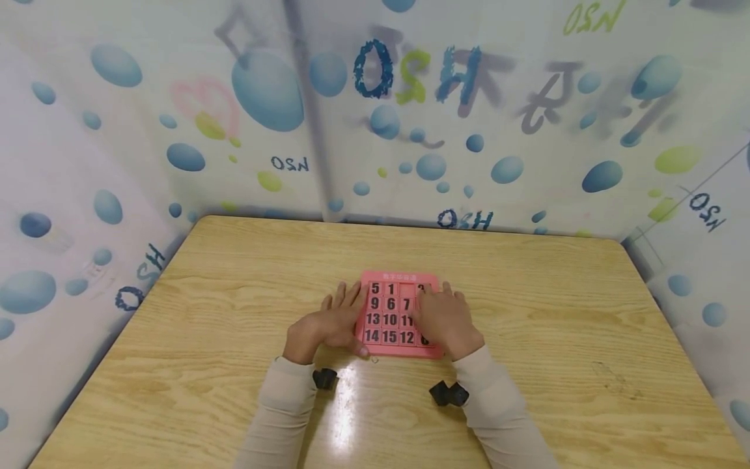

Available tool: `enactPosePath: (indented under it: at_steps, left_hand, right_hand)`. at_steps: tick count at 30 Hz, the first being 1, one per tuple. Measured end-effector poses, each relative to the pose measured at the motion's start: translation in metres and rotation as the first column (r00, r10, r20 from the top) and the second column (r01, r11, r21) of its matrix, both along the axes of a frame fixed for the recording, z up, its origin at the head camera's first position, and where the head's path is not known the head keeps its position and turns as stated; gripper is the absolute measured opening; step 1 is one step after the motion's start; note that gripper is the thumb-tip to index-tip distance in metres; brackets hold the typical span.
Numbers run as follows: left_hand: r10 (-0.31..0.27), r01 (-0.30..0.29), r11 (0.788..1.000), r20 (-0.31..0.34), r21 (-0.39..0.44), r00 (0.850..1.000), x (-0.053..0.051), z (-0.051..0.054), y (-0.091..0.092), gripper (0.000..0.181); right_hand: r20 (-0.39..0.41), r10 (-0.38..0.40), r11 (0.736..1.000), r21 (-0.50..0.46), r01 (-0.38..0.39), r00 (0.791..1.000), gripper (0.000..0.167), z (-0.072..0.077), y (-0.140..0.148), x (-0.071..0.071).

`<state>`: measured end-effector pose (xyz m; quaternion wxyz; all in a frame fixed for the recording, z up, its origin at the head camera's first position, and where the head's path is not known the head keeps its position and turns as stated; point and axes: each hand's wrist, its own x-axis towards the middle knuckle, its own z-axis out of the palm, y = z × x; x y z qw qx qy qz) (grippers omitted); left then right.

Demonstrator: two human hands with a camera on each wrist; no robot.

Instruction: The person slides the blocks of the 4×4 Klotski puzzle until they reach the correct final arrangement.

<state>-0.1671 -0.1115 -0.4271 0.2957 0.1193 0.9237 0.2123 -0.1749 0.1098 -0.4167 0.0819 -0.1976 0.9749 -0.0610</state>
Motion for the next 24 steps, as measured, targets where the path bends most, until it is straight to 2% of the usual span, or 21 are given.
enactPosePath:
  at_steps: [8, 13, 24]
  left_hand:
    - [0.0, 0.0, 1.0, 0.001, 0.008, 1.0, 0.0, -0.001, 0.0, 0.127]
    - [-0.001, 0.001, 1.0, -0.004, -0.005, 1.0, 0.0, -0.001, 0.0, 0.126]
    - [-0.003, 0.003, 1.0, -0.006, -0.014, 1.0, -0.001, -0.001, 0.0, 0.127]
  right_hand:
    - [-0.073, -0.001, 1.0, 0.015, 0.002, 0.997, 0.032, -0.007, -0.011, 0.004]
    - [-0.071, 0.01, 1.0, 0.007, -0.01, 0.997, 0.042, -0.01, -0.014, 0.005]
    - [-0.069, 0.031, 0.999, -0.005, -0.032, 0.997, 0.047, -0.013, -0.02, 0.006]
